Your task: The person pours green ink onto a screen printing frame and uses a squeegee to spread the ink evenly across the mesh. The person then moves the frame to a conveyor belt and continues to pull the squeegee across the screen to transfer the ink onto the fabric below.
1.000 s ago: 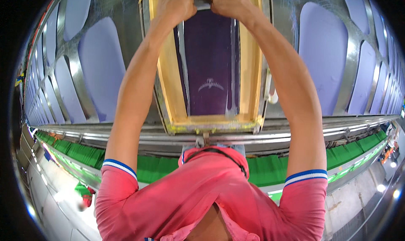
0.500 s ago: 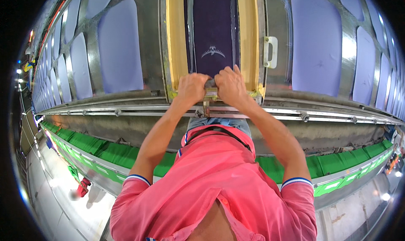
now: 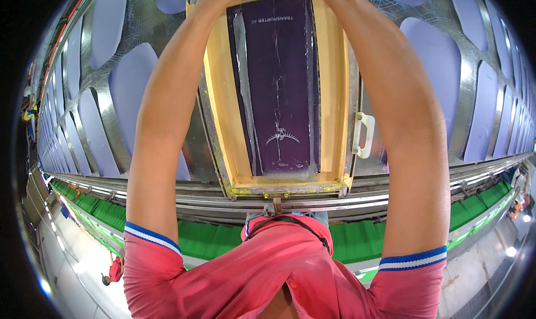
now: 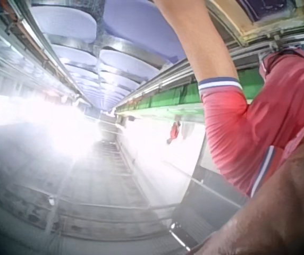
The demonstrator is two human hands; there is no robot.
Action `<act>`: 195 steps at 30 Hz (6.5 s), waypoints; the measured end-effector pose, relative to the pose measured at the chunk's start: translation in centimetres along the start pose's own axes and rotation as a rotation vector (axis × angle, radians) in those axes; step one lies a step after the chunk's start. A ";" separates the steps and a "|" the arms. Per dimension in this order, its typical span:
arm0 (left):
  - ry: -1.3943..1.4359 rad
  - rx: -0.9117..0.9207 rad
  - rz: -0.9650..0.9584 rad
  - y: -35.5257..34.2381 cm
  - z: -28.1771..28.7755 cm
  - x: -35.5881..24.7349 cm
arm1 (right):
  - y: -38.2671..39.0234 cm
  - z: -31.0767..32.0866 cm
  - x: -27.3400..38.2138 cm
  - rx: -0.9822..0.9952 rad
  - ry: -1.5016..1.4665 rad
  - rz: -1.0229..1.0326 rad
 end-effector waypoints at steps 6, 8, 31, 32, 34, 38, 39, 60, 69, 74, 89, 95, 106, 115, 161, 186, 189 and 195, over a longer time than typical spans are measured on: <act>0.132 0.049 0.121 9.0 2.0 -2.1 | 7.0 -2.0 5.7 0.060 -0.114 0.084; 0.189 0.173 0.107 12.2 2.0 -5.7 | 12.4 -1.4 6.3 0.001 -0.055 0.118; 0.147 0.297 0.109 11.7 3.0 -6.0 | 11.8 0.0 6.7 0.228 -0.083 -0.055; 0.135 0.285 0.076 8.4 2.5 -5.2 | 9.0 -1.7 4.0 0.187 -0.057 -0.098; 0.004 0.109 0.119 4.4 1.3 -0.7 | 2.1 -2.3 2.1 0.120 -0.001 0.104; 0.018 0.009 0.041 -0.5 -0.7 0.6 | -0.8 -0.4 -0.1 0.048 -0.041 -0.019; 0.026 0.014 0.031 -0.1 -0.2 0.2 | -0.6 -0.4 0.0 0.015 -0.041 -0.013; 0.371 0.281 0.179 42.5 8.7 -20.6 | 38.9 3.9 14.1 -0.076 -0.244 -0.297; 0.385 0.252 0.145 42.3 9.9 -20.3 | 37.6 3.4 1.4 -0.384 -0.306 -0.915; 0.502 0.022 0.158 45.5 14.0 -18.2 | 35.6 9.5 7.4 -0.487 -0.596 -0.851; 0.406 0.186 0.330 55.5 21.6 13.2 | 23.3 -10.0 33.7 -0.457 -0.920 -0.945; 0.436 0.219 0.285 58.4 19.3 13.2 | 22.8 -11.6 34.5 -0.412 -0.786 -0.990; 0.356 -0.006 0.126 58.2 16.1 13.8 | 21.7 -12.7 35.3 -0.334 -0.259 -0.906; 0.171 0.036 0.179 34.0 9.3 28.1 | 4.3 -7.0 38.8 -0.650 -0.196 -0.153; 0.064 -0.123 0.023 16.9 7.6 37.1 | -17.4 -12.7 35.2 0.164 -0.077 -0.008; 0.368 0.403 0.203 47.6 16.8 20.4 | 14.4 -10.9 51.4 0.324 -0.237 0.038; 0.291 0.310 0.212 37.9 15.4 25.3 | 4.2 -11.1 47.0 0.283 -0.120 0.078; 0.104 0.106 0.112 20.2 10.5 35.5 | -15.1 -11.4 38.5 0.291 0.018 0.007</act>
Point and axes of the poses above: each hand's wrist, its own y-axis away from the middle knuckle, its own z-axis out of the back of the hand, x = y × z, the point moved 4 cm from there along -y, towards the middle knuckle, and after that the axes turned 4 degrees about -x, right-handed, at the moved point
